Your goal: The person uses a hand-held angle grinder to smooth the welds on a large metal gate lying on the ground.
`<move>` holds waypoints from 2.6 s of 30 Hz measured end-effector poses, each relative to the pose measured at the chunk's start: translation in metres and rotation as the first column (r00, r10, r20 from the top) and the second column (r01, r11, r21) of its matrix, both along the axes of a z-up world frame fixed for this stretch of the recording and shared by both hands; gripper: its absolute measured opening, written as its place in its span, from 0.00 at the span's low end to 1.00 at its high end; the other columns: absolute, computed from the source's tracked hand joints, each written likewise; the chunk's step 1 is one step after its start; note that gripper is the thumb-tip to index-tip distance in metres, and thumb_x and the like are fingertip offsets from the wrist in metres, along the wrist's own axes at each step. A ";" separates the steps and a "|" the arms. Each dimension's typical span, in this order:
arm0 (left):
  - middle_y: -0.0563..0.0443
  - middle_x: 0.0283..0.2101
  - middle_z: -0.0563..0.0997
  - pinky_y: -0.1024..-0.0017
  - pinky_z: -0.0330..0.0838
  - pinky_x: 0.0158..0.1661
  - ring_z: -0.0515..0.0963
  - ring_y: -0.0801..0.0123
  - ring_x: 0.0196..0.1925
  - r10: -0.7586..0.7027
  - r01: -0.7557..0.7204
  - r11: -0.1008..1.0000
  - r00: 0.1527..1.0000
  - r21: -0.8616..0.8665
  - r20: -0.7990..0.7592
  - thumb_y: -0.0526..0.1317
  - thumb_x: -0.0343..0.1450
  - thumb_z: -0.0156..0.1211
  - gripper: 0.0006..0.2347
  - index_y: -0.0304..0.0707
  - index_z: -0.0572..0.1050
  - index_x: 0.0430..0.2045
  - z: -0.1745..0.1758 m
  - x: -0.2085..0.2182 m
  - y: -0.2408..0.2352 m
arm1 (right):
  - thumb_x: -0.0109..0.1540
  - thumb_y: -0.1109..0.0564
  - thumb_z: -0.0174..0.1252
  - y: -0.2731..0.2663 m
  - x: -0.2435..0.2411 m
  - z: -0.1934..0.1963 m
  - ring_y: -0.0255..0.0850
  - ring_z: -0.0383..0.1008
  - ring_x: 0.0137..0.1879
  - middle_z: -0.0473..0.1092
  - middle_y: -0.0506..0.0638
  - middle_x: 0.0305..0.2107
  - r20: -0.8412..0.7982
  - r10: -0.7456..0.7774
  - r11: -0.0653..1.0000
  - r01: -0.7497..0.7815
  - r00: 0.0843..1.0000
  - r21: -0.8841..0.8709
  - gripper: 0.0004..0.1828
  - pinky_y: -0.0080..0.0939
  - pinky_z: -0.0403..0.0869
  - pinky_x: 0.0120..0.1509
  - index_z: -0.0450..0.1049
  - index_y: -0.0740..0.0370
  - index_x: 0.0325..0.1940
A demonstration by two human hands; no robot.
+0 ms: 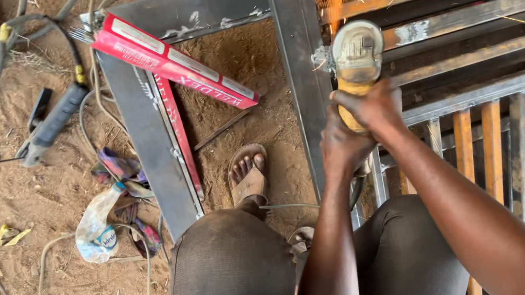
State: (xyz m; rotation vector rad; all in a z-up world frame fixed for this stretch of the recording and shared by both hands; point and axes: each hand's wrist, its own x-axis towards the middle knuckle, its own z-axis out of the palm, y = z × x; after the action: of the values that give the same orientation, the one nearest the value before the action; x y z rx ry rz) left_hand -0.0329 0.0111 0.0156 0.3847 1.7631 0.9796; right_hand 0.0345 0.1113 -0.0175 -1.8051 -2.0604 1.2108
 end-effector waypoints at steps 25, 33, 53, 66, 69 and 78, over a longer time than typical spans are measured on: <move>0.30 0.47 0.84 0.51 0.77 0.52 0.84 0.40 0.50 -0.076 0.074 0.997 0.994 -0.034 -0.080 0.50 0.54 0.75 0.46 0.40 0.60 0.69 0.006 -0.005 0.037 | 0.49 0.54 0.75 0.037 0.000 -0.003 0.39 0.82 0.40 0.81 0.53 0.40 -0.187 -0.303 0.943 0.266 0.935 -0.198 0.24 0.40 0.81 0.45 0.81 0.62 0.47; 0.32 0.45 0.84 0.49 0.77 0.49 0.84 0.40 0.50 0.039 -0.024 0.996 0.982 0.082 -0.184 0.54 0.52 0.74 0.42 0.44 0.64 0.62 -0.002 -0.048 0.127 | 0.49 0.46 0.76 0.138 -0.062 0.011 0.41 0.83 0.42 0.80 0.55 0.39 -0.068 -0.128 0.992 0.128 0.989 -0.007 0.27 0.41 0.81 0.48 0.81 0.64 0.46; 0.34 0.46 0.84 0.51 0.76 0.52 0.84 0.44 0.51 0.090 -0.096 0.994 0.992 -0.062 -0.086 0.52 0.54 0.75 0.36 0.40 0.66 0.54 0.005 -0.074 0.130 | 0.46 0.41 0.73 0.140 -0.099 0.013 0.43 0.84 0.41 0.81 0.58 0.36 0.145 0.017 1.000 -0.020 0.989 0.019 0.29 0.42 0.80 0.47 0.82 0.66 0.40; 0.33 0.46 0.84 0.53 0.78 0.50 0.85 0.44 0.48 0.082 -0.083 0.995 0.996 -0.047 -0.035 0.51 0.52 0.75 0.41 0.41 0.64 0.60 -0.003 -0.080 0.128 | 0.46 0.38 0.76 0.140 -0.102 0.003 0.45 0.84 0.40 0.80 0.59 0.36 0.187 0.050 0.995 -0.066 0.981 0.080 0.32 0.45 0.81 0.47 0.82 0.65 0.41; 0.34 0.45 0.85 0.54 0.79 0.50 0.86 0.46 0.47 0.040 -0.042 0.997 0.999 -0.060 -0.030 0.52 0.53 0.74 0.38 0.40 0.66 0.57 -0.005 -0.074 0.132 | 0.47 0.41 0.74 0.141 -0.097 0.009 0.42 0.84 0.41 0.81 0.57 0.37 0.153 0.021 0.999 -0.026 0.988 0.032 0.28 0.42 0.82 0.48 0.82 0.62 0.42; 0.34 0.48 0.83 0.54 0.76 0.52 0.83 0.45 0.52 0.100 -0.102 0.994 0.993 -0.029 -0.070 0.52 0.51 0.76 0.47 0.39 0.59 0.67 -0.009 -0.068 0.139 | 0.48 0.43 0.74 0.144 -0.098 0.024 0.42 0.84 0.42 0.80 0.57 0.37 0.142 0.065 0.996 -0.072 0.988 0.045 0.28 0.42 0.81 0.49 0.82 0.64 0.44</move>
State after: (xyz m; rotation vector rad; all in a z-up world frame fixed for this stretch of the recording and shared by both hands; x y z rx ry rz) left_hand -0.1012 0.1503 0.0065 0.3137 1.8734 1.0180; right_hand -0.0630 0.2555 0.0068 -1.8604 -2.2243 1.0667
